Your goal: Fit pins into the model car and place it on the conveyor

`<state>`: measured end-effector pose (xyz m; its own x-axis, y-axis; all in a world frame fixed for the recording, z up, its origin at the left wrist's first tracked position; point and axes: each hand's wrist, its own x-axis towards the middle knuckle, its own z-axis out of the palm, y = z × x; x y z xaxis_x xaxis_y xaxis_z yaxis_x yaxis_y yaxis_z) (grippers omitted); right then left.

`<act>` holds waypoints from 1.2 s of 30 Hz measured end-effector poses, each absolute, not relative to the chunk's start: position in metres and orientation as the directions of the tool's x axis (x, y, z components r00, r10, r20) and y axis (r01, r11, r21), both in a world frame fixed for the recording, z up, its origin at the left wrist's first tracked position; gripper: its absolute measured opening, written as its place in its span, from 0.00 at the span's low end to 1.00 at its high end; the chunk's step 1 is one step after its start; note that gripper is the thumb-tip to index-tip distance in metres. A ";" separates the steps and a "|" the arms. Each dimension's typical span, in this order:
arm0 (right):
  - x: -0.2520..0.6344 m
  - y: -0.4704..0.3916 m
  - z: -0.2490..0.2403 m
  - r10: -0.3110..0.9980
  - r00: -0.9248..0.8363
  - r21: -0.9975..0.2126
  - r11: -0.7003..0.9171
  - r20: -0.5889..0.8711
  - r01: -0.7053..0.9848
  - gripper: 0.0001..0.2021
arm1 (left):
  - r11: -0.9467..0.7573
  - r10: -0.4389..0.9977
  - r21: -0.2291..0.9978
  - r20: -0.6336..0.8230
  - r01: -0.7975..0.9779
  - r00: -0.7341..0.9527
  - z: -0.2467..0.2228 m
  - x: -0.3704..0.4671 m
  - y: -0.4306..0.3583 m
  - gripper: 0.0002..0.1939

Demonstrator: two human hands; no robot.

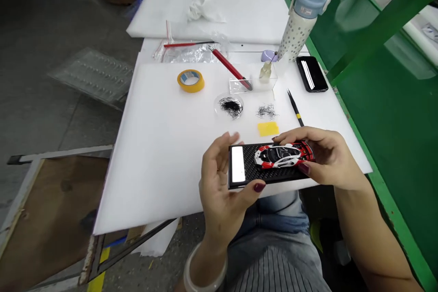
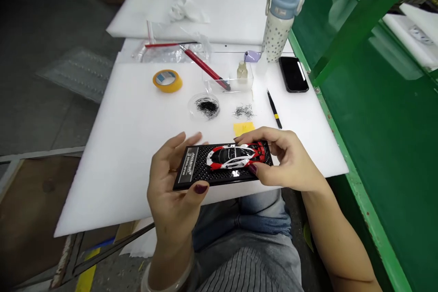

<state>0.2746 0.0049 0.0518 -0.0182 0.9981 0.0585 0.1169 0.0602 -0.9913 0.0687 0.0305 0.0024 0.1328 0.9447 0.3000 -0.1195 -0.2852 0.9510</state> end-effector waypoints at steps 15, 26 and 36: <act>0.290 0.009 0.074 0.833 -0.380 -0.878 0.469 0.402 0.099 0.24 | -0.816 0.577 0.575 0.816 0.060 0.034 0.024 0.065 0.005 0.47; 0.283 -0.001 0.072 0.869 -0.246 -0.900 0.433 0.430 -0.045 0.19 | -0.662 0.750 0.744 0.659 -0.093 -0.067 0.030 0.069 -0.008 0.39; 0.269 0.008 0.044 0.947 -0.211 -0.925 0.159 0.241 -0.346 0.23 | -0.671 0.724 0.737 0.675 0.078 -0.145 0.031 0.083 -0.018 0.42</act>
